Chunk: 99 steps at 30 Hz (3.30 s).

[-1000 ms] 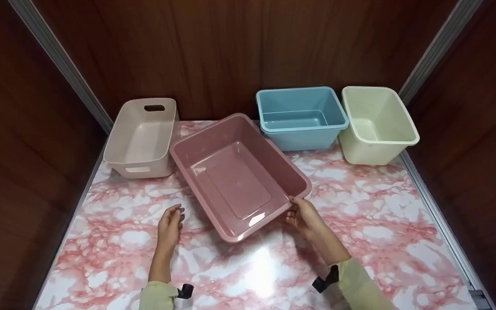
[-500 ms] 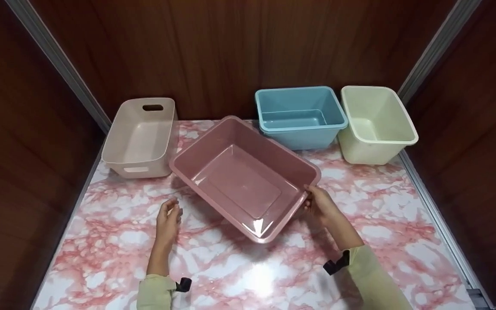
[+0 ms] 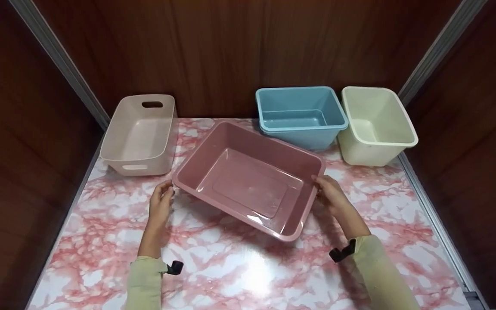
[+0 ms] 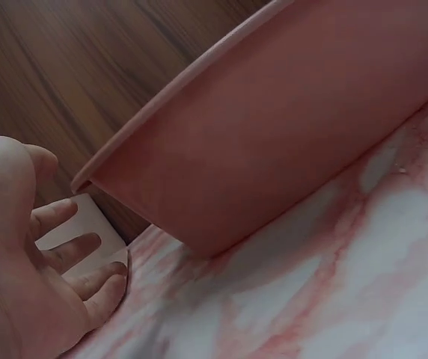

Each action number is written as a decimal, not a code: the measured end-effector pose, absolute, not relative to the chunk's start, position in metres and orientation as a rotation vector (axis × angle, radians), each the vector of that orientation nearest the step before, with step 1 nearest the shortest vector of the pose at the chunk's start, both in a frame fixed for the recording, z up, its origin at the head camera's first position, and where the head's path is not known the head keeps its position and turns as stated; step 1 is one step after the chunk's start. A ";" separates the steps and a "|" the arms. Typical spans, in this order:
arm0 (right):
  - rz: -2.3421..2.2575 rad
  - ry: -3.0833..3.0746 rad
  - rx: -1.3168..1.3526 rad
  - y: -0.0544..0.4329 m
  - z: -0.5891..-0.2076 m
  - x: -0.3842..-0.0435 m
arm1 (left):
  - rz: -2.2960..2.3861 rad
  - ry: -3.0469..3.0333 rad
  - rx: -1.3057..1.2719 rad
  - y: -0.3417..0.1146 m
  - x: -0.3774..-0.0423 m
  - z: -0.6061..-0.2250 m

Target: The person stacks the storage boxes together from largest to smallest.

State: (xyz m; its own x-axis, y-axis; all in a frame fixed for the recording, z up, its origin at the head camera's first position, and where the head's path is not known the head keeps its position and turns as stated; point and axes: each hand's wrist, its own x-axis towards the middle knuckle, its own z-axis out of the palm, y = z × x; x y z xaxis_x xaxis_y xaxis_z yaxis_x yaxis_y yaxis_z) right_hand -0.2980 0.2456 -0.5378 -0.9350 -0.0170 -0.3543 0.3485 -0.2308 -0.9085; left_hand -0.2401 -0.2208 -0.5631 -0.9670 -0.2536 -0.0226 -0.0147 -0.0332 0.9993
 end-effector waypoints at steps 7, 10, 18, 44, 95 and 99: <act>-2.193 2.130 0.432 0.227 -0.529 -0.272 | -2.100 -2.167 0.171 -0.228 -0.269 -0.543; -2.187 2.212 0.416 0.213 -0.528 -0.255 | -2.089 -2.271 0.118 -0.228 -0.284 -0.529; -2.257 2.232 0.241 0.192 -0.548 -0.230 | -2.014 -2.666 -0.113 -0.220 -0.328 -0.515; -2.187 2.355 0.023 0.239 -0.550 -0.275 | -2.521 -2.431 0.110 -0.204 -0.315 -0.544; -2.020 2.432 -0.052 0.301 -0.537 -0.296 | -2.491 -2.121 0.126 -0.131 -0.261 -0.561; -1.916 2.571 -0.068 0.308 -0.549 -0.300 | -2.432 -2.140 0.054 -0.129 -0.267 -0.562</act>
